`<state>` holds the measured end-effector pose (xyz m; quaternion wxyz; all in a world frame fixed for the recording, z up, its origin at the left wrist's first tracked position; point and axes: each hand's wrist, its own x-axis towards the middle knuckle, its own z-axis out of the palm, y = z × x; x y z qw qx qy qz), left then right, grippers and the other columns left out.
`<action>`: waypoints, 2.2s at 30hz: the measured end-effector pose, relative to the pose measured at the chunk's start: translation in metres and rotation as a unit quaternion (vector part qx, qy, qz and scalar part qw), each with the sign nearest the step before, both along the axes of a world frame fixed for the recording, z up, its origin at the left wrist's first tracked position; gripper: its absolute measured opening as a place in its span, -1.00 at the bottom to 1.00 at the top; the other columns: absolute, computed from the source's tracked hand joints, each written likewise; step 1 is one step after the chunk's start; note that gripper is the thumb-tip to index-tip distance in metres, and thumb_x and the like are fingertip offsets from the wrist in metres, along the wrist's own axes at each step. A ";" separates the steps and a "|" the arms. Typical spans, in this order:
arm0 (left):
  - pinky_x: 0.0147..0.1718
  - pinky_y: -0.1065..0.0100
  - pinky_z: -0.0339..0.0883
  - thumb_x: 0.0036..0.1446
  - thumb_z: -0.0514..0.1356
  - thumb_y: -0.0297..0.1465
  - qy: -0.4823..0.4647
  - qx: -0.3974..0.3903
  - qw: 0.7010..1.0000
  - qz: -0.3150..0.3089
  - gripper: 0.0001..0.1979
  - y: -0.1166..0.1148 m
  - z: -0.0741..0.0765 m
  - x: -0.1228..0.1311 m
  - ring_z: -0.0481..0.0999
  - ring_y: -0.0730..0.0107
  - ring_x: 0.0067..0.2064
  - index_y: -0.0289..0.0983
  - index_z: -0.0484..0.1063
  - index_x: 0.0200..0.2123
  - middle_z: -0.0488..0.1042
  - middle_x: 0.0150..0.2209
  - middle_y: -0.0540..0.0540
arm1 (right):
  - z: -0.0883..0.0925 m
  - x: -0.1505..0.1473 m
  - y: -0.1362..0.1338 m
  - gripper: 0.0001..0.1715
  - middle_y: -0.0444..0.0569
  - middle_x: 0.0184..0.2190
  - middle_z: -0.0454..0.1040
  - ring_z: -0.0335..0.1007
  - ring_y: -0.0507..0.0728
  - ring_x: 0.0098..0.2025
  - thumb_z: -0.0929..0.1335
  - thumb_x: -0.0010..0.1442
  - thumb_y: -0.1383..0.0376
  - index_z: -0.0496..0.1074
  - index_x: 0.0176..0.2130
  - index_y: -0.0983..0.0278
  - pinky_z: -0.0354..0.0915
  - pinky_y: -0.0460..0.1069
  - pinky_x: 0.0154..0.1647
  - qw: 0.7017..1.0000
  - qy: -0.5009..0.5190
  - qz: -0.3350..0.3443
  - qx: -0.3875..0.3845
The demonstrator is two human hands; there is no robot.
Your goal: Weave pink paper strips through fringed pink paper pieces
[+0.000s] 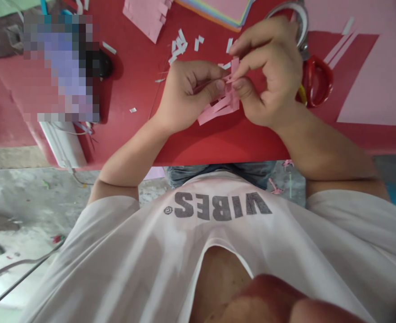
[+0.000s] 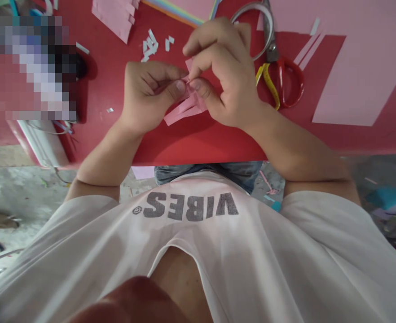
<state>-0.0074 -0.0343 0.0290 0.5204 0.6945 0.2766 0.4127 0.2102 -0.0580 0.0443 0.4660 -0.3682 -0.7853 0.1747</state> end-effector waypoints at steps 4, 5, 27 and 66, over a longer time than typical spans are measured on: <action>-0.42 0.28 0.30 0.34 0.29 -0.04 0.025 -0.007 0.999 0.024 -0.64 -0.001 0.000 0.001 0.41 0.37 -0.43 -0.19 0.63 -0.32 0.56 -0.43 -0.06 | -0.003 -0.005 -0.001 -0.77 -0.09 -0.14 0.59 0.55 0.29 -0.07 0.30 0.44 -0.05 0.45 -0.08 -0.03 0.36 0.32 0.13 0.999 0.043 -0.004 -0.032; -0.41 0.28 0.30 0.33 0.30 -0.02 0.026 -0.013 0.999 0.023 -0.64 0.000 -0.002 0.001 0.41 0.37 -0.42 -0.19 0.62 -0.32 0.57 -0.42 -0.06 | -0.004 -0.006 -0.002 -0.77 -0.09 -0.15 0.57 0.54 0.27 -0.11 0.33 0.42 -0.05 0.44 -0.06 -0.03 0.40 0.29 0.06 0.997 0.065 -0.008 -0.048; -0.35 0.22 0.25 0.37 0.31 -0.12 -0.060 -0.003 0.993 0.102 -0.71 0.007 -0.010 0.006 0.40 0.40 -0.38 -0.14 0.62 -0.34 0.50 -0.42 -0.01 | -0.013 -0.008 0.003 -0.60 -0.13 -0.40 0.52 0.45 0.14 -0.43 0.57 0.12 -0.09 0.46 -0.32 0.08 0.33 0.09 -0.47 0.972 0.126 0.055 -0.190; -0.42 0.30 0.29 0.28 0.42 -0.21 -0.098 -0.060 0.986 0.123 -0.89 0.002 -0.016 0.012 0.45 0.40 -0.43 -0.07 0.66 -0.30 0.55 -0.40 0.02 | -0.013 -0.019 0.005 -0.57 -0.21 -0.09 0.51 0.41 0.22 -0.28 0.51 0.00 0.24 0.50 -0.13 -0.17 0.20 0.11 -0.49 0.950 0.241 -0.031 -0.198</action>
